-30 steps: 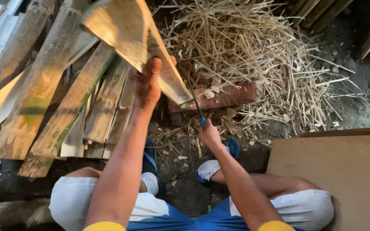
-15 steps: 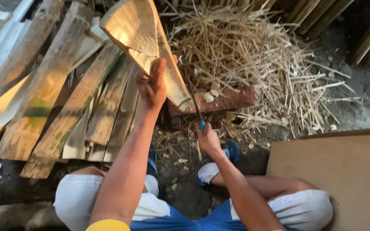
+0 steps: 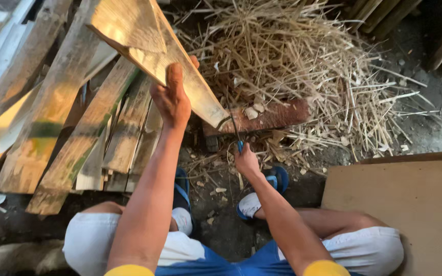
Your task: The person sits on the ground and uses a knife to shave thin strips from a long piece of wood. The person repeatedly draws the knife along the wood to remove material, creating a pile of shavings.
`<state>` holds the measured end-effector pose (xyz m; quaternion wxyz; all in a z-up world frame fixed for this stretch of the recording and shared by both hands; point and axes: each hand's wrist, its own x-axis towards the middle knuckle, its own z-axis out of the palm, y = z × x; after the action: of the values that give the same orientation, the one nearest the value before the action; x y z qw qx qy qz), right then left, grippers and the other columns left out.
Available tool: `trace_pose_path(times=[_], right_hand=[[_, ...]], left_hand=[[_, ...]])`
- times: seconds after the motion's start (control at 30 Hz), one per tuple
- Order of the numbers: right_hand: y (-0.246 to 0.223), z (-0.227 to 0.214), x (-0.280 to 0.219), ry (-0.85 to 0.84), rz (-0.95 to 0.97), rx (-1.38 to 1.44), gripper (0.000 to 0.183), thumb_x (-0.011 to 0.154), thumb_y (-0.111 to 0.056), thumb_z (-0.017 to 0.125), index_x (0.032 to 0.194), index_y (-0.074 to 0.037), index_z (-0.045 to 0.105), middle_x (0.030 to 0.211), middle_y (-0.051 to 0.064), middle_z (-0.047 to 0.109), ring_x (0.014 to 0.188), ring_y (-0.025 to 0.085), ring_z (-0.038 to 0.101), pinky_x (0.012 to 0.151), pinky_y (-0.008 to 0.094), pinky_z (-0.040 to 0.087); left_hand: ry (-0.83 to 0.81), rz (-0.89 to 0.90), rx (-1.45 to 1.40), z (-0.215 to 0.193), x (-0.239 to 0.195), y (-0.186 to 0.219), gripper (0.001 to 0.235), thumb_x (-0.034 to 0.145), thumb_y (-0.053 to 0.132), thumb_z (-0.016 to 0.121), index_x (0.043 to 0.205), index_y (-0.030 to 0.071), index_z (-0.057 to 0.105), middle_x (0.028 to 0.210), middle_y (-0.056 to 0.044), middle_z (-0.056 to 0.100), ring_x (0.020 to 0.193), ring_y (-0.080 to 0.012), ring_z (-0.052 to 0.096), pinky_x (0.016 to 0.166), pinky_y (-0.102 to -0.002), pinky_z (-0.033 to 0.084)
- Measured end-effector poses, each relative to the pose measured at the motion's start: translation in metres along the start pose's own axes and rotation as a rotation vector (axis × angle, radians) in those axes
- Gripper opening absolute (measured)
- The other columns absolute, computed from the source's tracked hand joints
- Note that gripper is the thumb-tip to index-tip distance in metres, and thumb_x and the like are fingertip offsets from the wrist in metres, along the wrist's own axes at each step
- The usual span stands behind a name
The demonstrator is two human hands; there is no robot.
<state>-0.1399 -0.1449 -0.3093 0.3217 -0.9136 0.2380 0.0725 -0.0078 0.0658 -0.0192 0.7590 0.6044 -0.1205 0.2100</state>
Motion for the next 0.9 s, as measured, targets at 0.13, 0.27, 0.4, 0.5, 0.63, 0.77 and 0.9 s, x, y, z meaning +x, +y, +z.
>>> trace_pose_path(times=[0.13, 0.27, 0.4, 0.5, 0.63, 0.77, 0.9], right_hand=[[0.042, 0.011, -0.014, -0.064, 0.019, 0.018, 0.049, 0.098, -0.035, 0.055, 0.130, 0.000, 0.043, 0.095, 0.037, 0.068, 0.090, 0.057, 0.064, 0.079, 0.062, 0.051], [0.037, 0.000, -0.019, -0.127, 0.041, 0.022, 0.047, 0.098, -0.034, 0.055, 0.125, 0.003, 0.043, 0.095, 0.038, 0.068, 0.089, 0.057, 0.065, 0.080, 0.061, 0.051], [-0.022, -0.052, -0.038, -0.125, -0.025, 0.123, 0.041, 0.098, -0.035, 0.057, 0.114, 0.002, 0.051, 0.091, 0.034, 0.069, 0.083, 0.052, 0.067, 0.074, 0.058, 0.050], [-0.088, -0.100, -0.072, -0.059, -0.141, 0.238, 0.040, 0.098, -0.033, 0.059, 0.115, 0.001, 0.050, 0.080, 0.032, 0.067, 0.073, 0.051, 0.066, 0.064, 0.057, 0.047], [-0.149, -0.138, -0.114, 0.088, -0.318, 0.364, 0.034, 0.098, -0.027, 0.061, 0.117, -0.001, 0.049, 0.072, 0.027, 0.066, 0.065, 0.049, 0.065, 0.054, 0.054, 0.046], [-0.175, -0.140, -0.111, 0.112, -0.314, 0.415, 0.025, 0.100, -0.022, 0.062, 0.113, -0.004, 0.050, 0.072, 0.025, 0.067, 0.066, 0.048, 0.067, 0.055, 0.053, 0.047], [-0.155, -0.135, -0.106, 0.064, -0.378, 0.308, 0.028, 0.101, -0.022, 0.061, 0.116, -0.002, 0.048, 0.070, 0.026, 0.065, 0.064, 0.048, 0.065, 0.054, 0.055, 0.046]], left_hand=[[-0.030, 0.015, -0.082, 0.002, -0.007, -0.010, 0.045, 0.111, 0.039, 0.054, 0.111, -0.002, 0.072, 0.110, -0.012, 0.076, 0.094, -0.0176, 0.068, 0.090, -0.036, 0.056], [-0.252, 0.143, -0.117, -0.001, -0.001, -0.011, 0.067, 0.109, 0.050, 0.051, 0.150, 0.002, 0.028, 0.146, -0.015, 0.051, 0.133, -0.0265, 0.051, 0.112, -0.042, 0.040], [-0.236, 0.290, 0.453, 0.000, 0.001, -0.009, 0.069, 0.108, 0.045, 0.061, 0.152, 0.002, 0.029, 0.136, -0.012, 0.041, 0.123, -0.0344, 0.048, 0.113, -0.048, 0.039], [-0.144, 0.243, 0.329, 0.012, -0.003, -0.003, 0.073, 0.095, 0.048, 0.078, 0.135, 0.005, 0.035, 0.122, -0.011, 0.039, 0.112, -0.0311, 0.051, 0.100, -0.048, 0.047], [-0.021, 0.064, 0.004, 0.026, -0.011, -0.009, 0.076, 0.094, 0.042, 0.084, 0.132, 0.004, 0.029, 0.124, -0.012, 0.042, 0.112, -0.0252, 0.057, 0.093, -0.047, 0.055], [0.069, 0.223, 0.378, 0.018, -0.016, -0.027, 0.082, 0.095, 0.034, 0.088, 0.143, 0.002, 0.029, 0.127, -0.014, 0.045, 0.122, -0.0283, 0.050, 0.106, -0.048, 0.046], [0.155, 0.265, 0.461, 0.008, -0.012, -0.043, 0.091, 0.095, 0.035, 0.090, 0.149, -0.002, 0.026, 0.135, -0.018, 0.046, 0.124, -0.0310, 0.050, 0.108, -0.047, 0.044]])
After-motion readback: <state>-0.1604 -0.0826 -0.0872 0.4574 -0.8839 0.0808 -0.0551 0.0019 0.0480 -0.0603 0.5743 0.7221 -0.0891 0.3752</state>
